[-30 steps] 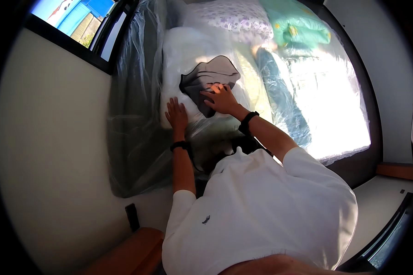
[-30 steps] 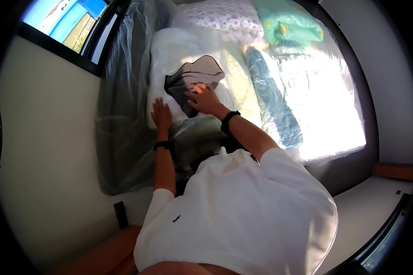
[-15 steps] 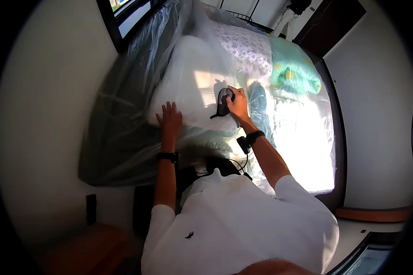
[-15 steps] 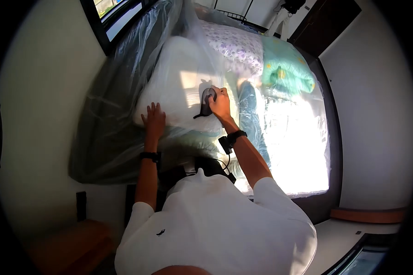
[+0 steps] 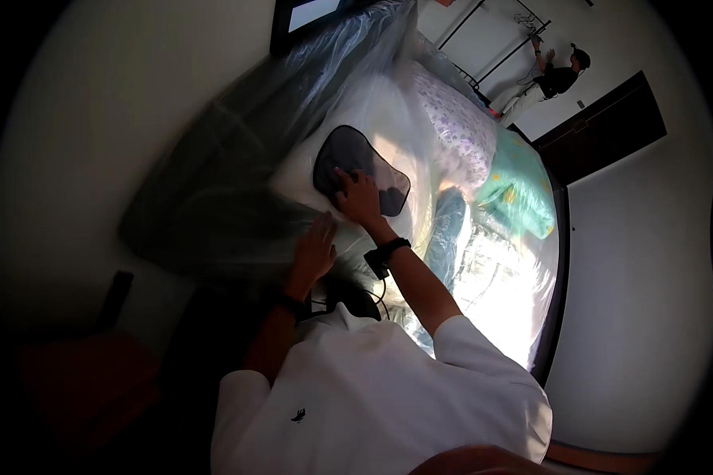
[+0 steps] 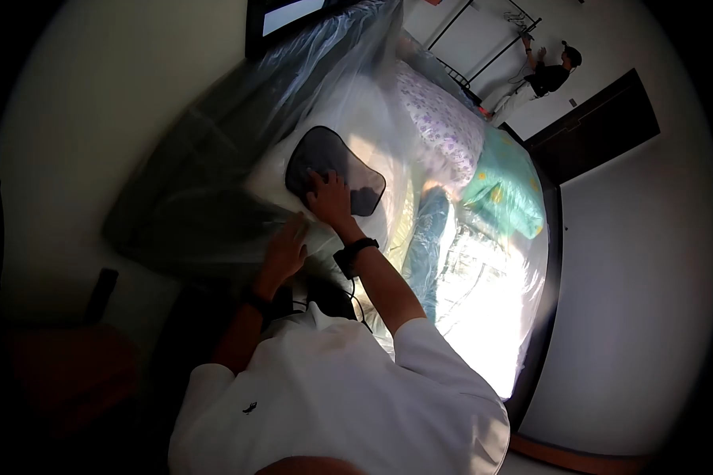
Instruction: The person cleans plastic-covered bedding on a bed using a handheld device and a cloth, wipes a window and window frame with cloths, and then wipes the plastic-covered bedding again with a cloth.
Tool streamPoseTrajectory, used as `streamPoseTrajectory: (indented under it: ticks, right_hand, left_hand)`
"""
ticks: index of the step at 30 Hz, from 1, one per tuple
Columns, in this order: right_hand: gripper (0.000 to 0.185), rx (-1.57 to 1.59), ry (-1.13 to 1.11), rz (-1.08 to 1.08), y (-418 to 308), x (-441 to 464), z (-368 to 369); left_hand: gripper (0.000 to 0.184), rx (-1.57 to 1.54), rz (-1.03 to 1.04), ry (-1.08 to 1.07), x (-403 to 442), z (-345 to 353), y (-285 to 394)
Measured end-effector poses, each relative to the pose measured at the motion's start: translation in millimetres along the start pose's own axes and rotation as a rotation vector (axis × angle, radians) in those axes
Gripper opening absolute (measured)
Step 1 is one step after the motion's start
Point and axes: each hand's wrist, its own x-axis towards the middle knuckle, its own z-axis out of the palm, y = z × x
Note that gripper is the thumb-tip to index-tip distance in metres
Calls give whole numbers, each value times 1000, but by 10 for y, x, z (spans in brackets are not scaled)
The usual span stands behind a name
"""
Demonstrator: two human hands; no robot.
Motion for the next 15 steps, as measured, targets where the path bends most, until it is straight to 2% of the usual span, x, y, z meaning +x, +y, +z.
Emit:
streamPoseTrajectory:
  ticks: [3,5,6,8,9,11,15]
  right_hand:
    - [54,91,78,164,438,-78,-40]
    - [51,4,95,309,753,-285,9]
    - [51,4,98,325,865,-467,-32]
    - [48,-7,143,577,1111,-745,-149]
    - [48,-6,143,576,1264,-837,-166]
    - [45,117,68,752,1562,-1058,-218]
    - [42,104,170,700,1684,-1127,-488]
  left_hand:
    - [46,-95,61,60,126,-44,-187]
    - [39,-307,16,126,215,-62,-256]
    - [39,-308,28,116,245,-134,-221]
    - [34,-235,142,103,403,-305,-161]
    - [34,-234,141,103,429,-374,-119]
    - [32,-281,167,99,510,-479,-17]
    - [30,-346,154,47,585,-537,115]
